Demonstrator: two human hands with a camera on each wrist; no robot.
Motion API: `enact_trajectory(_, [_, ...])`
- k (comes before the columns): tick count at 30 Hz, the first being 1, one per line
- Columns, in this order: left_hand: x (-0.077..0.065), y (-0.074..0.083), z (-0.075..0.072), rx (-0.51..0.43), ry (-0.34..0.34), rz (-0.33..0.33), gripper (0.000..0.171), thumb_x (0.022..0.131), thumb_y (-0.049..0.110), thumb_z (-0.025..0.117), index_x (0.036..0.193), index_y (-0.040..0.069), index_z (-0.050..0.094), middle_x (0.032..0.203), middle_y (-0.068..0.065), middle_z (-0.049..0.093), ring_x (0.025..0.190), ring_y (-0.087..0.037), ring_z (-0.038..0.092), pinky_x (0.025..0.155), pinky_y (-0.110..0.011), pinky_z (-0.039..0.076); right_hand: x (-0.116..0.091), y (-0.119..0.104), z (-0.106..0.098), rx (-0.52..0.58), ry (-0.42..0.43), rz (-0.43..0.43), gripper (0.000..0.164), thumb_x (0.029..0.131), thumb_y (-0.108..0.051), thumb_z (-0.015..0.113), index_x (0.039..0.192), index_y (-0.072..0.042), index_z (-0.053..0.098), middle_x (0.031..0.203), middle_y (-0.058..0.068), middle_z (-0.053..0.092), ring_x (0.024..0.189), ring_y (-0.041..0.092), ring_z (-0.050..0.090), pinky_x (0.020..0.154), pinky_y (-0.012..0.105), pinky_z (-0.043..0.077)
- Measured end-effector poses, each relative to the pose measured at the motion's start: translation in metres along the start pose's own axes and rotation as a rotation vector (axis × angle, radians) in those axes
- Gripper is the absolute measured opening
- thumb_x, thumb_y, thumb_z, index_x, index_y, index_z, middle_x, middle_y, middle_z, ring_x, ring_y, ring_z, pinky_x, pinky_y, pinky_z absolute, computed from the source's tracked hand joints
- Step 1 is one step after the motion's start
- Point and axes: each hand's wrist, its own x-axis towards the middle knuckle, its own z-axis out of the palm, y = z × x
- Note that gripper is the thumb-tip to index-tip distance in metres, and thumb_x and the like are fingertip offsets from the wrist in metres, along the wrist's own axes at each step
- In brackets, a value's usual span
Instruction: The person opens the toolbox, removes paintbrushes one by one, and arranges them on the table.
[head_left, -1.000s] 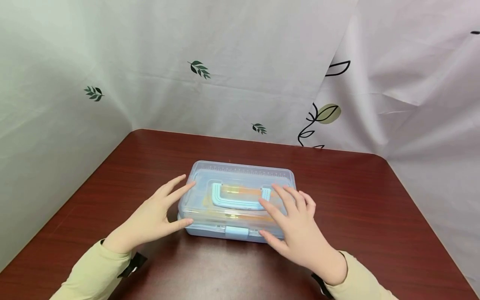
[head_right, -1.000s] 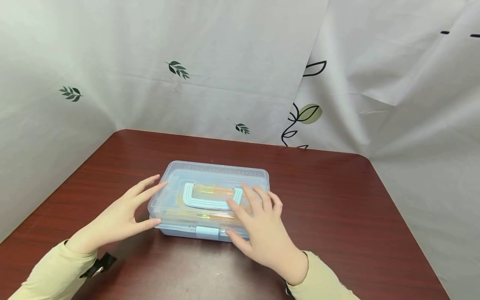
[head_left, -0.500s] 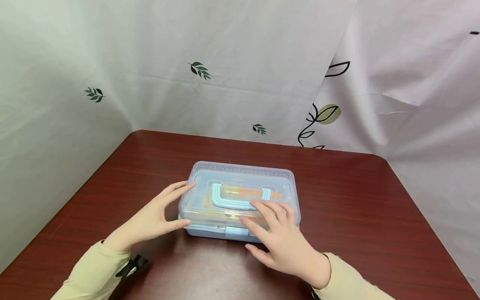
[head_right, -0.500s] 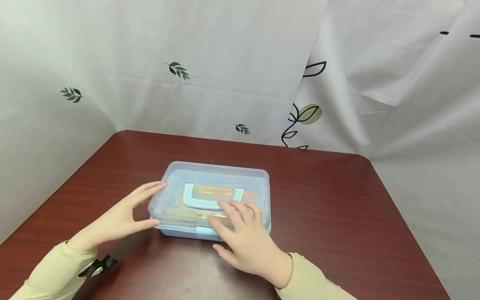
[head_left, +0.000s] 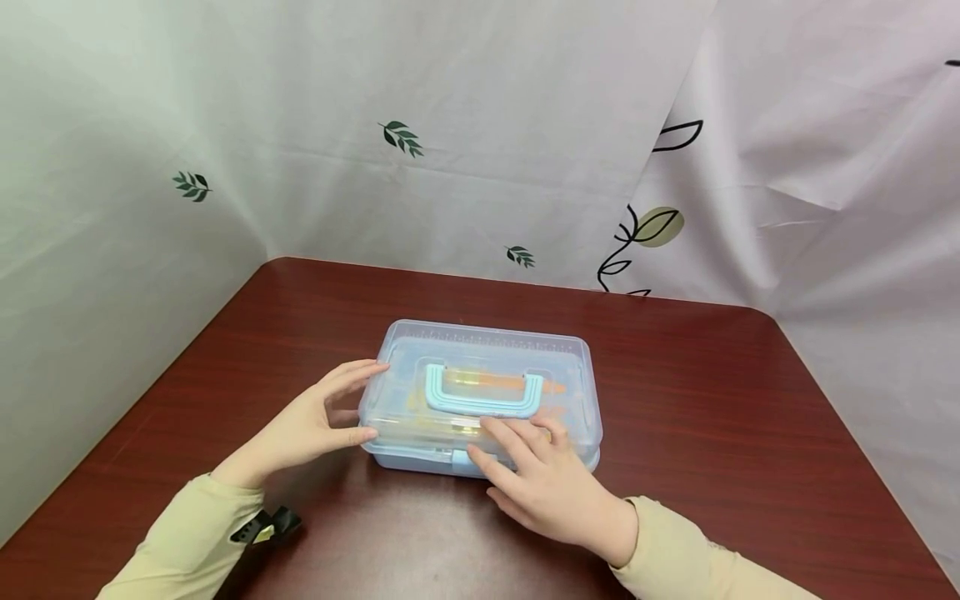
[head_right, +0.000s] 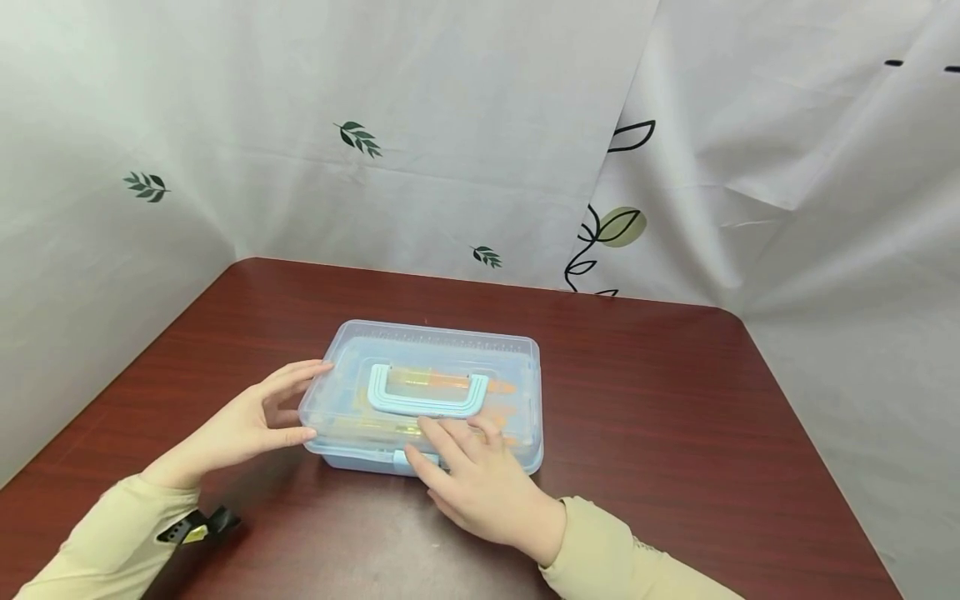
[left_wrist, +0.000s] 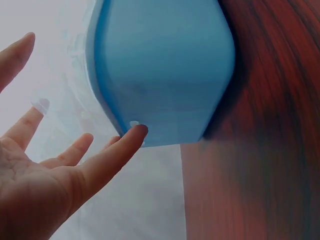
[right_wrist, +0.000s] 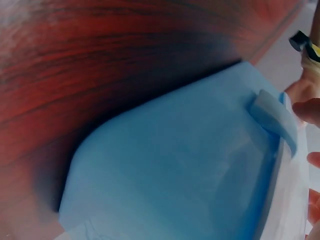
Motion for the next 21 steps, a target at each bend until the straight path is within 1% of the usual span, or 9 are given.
enact_trajectory(1, [0.0,0.0,0.0,-0.017,-0.005,-0.004,0.071,0.078,0.0,0.074,0.141,0.005,0.041,0.143,-0.016,0.032,0.121,0.012,0.041,0.085,-0.02,0.051,0.0,0.0,0.001,-0.016,0.006,-0.007,0.048,0.076,-0.033,0.07,0.12,-0.014,0.06,0.128,0.012,0.053,0.108,0.024,0.049,0.085,0.043,0.031])
enact_trajectory(3, [0.001,0.0,-0.001,-0.037,-0.014,-0.011,0.071,0.079,0.0,0.074,0.141,0.004,0.04,0.143,-0.015,0.032,0.12,0.011,0.042,0.083,-0.021,0.052,0.0,0.0,0.003,-0.048,0.031,-0.023,0.041,0.08,-0.029,0.065,0.118,-0.013,0.061,0.127,0.012,0.054,0.107,0.024,0.049,0.083,0.042,0.031])
enact_trajectory(6, [0.001,-0.001,-0.001,-0.069,-0.022,-0.02,0.07,0.079,-0.001,0.073,0.141,0.005,0.04,0.142,-0.008,0.032,0.12,0.01,0.043,0.08,-0.025,0.055,0.001,0.0,0.007,-0.099,0.077,-0.047,0.031,0.089,-0.021,0.05,0.115,-0.012,0.063,0.124,0.012,0.057,0.105,0.023,0.051,0.08,0.04,0.032])
enact_trajectory(7, [0.001,-0.001,-0.002,-0.073,-0.023,-0.024,0.07,0.08,-0.001,0.073,0.141,0.005,0.04,0.141,-0.005,0.032,0.12,0.009,0.043,0.079,-0.026,0.055,0.002,0.0,0.008,-0.117,0.092,-0.057,0.03,0.091,-0.02,0.045,0.114,-0.012,0.064,0.123,0.012,0.058,0.104,0.022,0.051,0.079,0.04,0.032])
enact_trajectory(9, [0.001,-0.001,-0.002,-0.083,-0.026,-0.033,0.07,0.08,0.0,0.073,0.141,0.005,0.04,0.14,0.0,0.033,0.119,0.009,0.043,0.078,-0.027,0.055,0.002,0.0,0.01,-0.144,0.114,-0.078,0.031,0.094,-0.017,0.04,0.113,-0.012,0.064,0.122,0.011,0.058,0.102,0.022,0.05,0.078,0.039,0.032])
enact_trajectory(12, [0.001,-0.002,-0.002,-0.098,-0.03,-0.059,0.069,0.08,0.001,0.073,0.141,0.006,0.04,0.14,0.004,0.033,0.118,0.008,0.044,0.078,-0.028,0.056,0.001,0.0,0.012,-0.168,0.125,-0.112,0.031,0.095,-0.014,0.039,0.113,-0.012,0.064,0.122,0.011,0.058,0.102,0.021,0.049,0.078,0.039,0.031])
enact_trajectory(16, [0.0,-0.002,-0.002,-0.105,-0.034,-0.083,0.069,0.081,0.003,0.073,0.141,0.007,0.04,0.139,0.007,0.033,0.118,0.008,0.044,0.078,-0.028,0.056,-0.001,0.0,0.012,-0.186,0.101,-0.145,0.032,0.093,-0.01,0.039,0.114,-0.011,0.064,0.123,0.011,0.056,0.106,0.022,0.049,0.079,0.038,0.031])
enact_trajectory(21, [0.0,-0.003,-0.002,-0.108,-0.039,-0.057,0.068,0.081,0.002,0.072,0.141,0.007,0.039,0.139,0.006,0.033,0.119,0.008,0.043,0.079,-0.028,0.055,-0.003,-0.004,0.016,-0.217,0.071,-0.165,0.031,0.099,-0.006,0.036,0.11,-0.011,0.065,0.121,0.006,0.057,0.105,0.018,0.05,0.08,0.036,0.033])
